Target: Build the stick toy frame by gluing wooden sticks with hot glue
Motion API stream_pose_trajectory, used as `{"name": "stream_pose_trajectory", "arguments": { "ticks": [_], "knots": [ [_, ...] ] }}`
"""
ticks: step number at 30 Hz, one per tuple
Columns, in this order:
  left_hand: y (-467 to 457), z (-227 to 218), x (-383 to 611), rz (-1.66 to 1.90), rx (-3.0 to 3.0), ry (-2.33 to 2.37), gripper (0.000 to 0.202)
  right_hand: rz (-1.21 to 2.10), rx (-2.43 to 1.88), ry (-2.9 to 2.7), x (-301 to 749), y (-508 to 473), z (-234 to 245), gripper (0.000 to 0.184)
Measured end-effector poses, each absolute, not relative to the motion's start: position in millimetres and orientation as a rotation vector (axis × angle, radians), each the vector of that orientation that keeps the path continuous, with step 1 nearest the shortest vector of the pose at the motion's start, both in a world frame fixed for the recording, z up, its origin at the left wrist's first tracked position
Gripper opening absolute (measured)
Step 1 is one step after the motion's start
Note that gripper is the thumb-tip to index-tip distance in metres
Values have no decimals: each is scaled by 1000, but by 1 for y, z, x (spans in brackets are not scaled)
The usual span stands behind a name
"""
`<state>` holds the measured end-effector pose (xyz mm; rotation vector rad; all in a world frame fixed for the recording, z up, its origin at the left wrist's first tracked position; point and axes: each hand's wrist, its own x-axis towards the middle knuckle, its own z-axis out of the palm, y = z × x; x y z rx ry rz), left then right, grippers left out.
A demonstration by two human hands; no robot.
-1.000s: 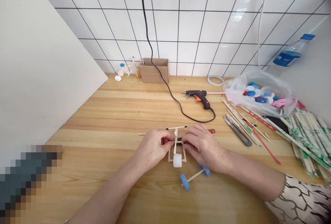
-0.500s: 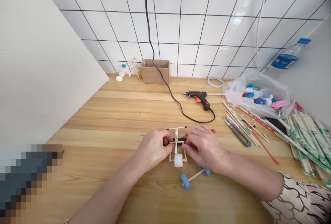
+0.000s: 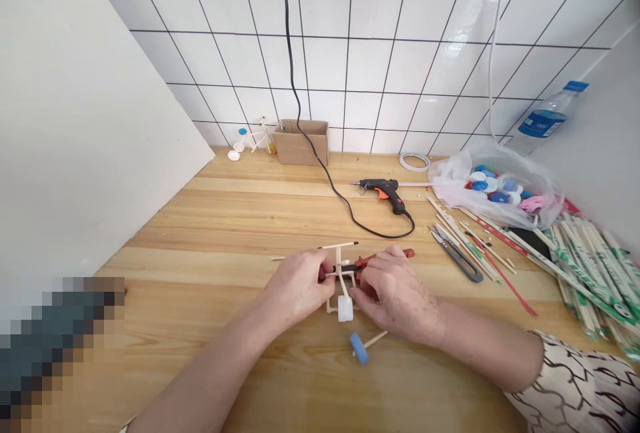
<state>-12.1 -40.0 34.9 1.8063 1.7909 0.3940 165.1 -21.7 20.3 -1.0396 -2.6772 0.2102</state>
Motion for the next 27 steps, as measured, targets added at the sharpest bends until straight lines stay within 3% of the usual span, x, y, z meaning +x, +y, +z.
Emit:
{"name": "stream_pose_trajectory", "arguments": {
  "ticks": [8, 27],
  "knots": [
    [-48, 38, -18, 740, 1592, 1549, 8, 414, -976, -2443, 172, -22, 20, 16],
    [-48, 41, -23, 849, 1320, 1301, 15, 741, -991, -2213, 174, -20, 15, 17]
  ]
}}
